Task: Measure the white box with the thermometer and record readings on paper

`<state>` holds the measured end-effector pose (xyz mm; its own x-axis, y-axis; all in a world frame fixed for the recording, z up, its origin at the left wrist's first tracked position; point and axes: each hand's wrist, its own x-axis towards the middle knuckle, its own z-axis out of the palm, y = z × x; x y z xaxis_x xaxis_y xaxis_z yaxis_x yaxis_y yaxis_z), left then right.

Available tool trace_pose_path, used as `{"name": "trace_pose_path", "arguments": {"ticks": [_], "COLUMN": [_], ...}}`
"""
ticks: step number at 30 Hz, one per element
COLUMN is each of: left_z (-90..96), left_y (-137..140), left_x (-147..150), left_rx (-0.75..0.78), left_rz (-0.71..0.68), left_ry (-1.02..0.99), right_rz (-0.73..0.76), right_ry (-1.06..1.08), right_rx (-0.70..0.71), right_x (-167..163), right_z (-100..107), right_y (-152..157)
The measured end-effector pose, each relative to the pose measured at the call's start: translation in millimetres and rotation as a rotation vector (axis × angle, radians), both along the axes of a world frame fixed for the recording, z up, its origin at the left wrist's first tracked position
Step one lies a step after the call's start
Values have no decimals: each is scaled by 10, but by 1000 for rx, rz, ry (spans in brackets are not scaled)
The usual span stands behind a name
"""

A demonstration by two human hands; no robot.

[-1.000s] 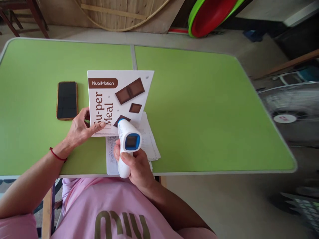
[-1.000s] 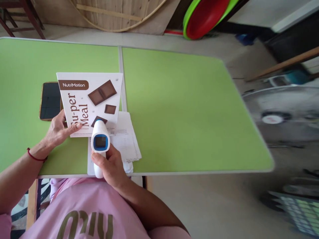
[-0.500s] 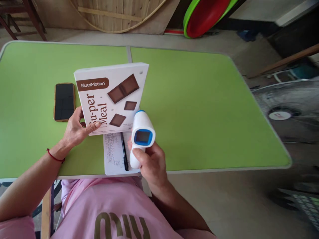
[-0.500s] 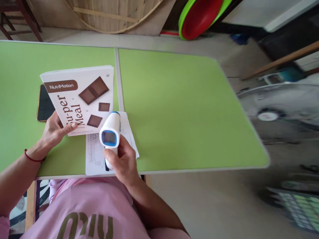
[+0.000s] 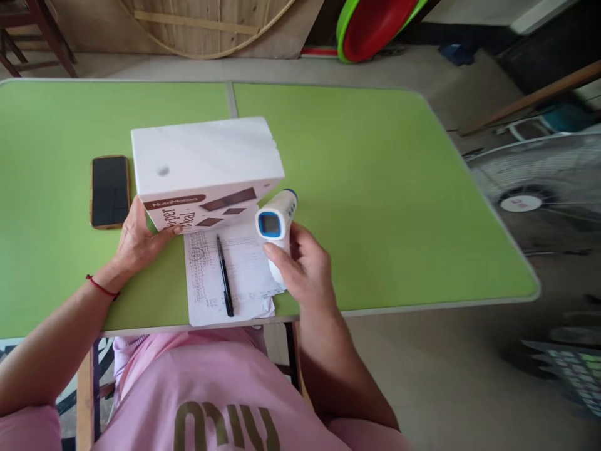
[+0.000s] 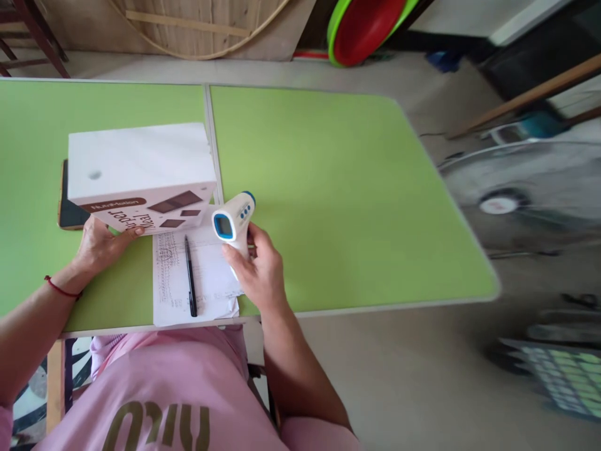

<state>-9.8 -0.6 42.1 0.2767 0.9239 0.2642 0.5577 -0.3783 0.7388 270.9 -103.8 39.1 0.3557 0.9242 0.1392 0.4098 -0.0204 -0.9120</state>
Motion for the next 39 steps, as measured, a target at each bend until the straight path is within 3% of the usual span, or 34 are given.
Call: {"name": "trace_pose_path", "arguments": {"ticks": [4,10,15,17,19,23,26,29,32,36,39], "left_z": [-35,13,364,525,610,487,274,129,93,73,7], "left_y": [53,30,-195,-393,-624,-1048,-1262,-1382,-1446,-1510,-1547], "left_x": [-6,26,-39,-56,-43,72,168,222,233,237,272], "left_rx": [34,38,79,55,121,310,352,350,317,313,341], "left_rz": [-21,-72,-20,-26,-71,-337,-401,-363,-333,-359,-380], "left_ry": [23,73,498,738,835,575,430,356,345,417,518], "right_rz": [24,41,-31,68,192,292,300,364,394,400,401], "right_ry": [-381,-651,-746,-691,-644,-674,-701,-565,-222,219,340], "right_rx": [-5,-67,190,257,238,108,93,131,147,151,121], "right_x": [108,174,22,-114,-265,-488,-517,-445,-351,-308,-326], "right_z": [-120,-211,-69,-9,19,-9,-27,1,46,61,33], "right_y": [71,34,-22,-79,-138,-179,-156,-157,-193,-219,-206]}}
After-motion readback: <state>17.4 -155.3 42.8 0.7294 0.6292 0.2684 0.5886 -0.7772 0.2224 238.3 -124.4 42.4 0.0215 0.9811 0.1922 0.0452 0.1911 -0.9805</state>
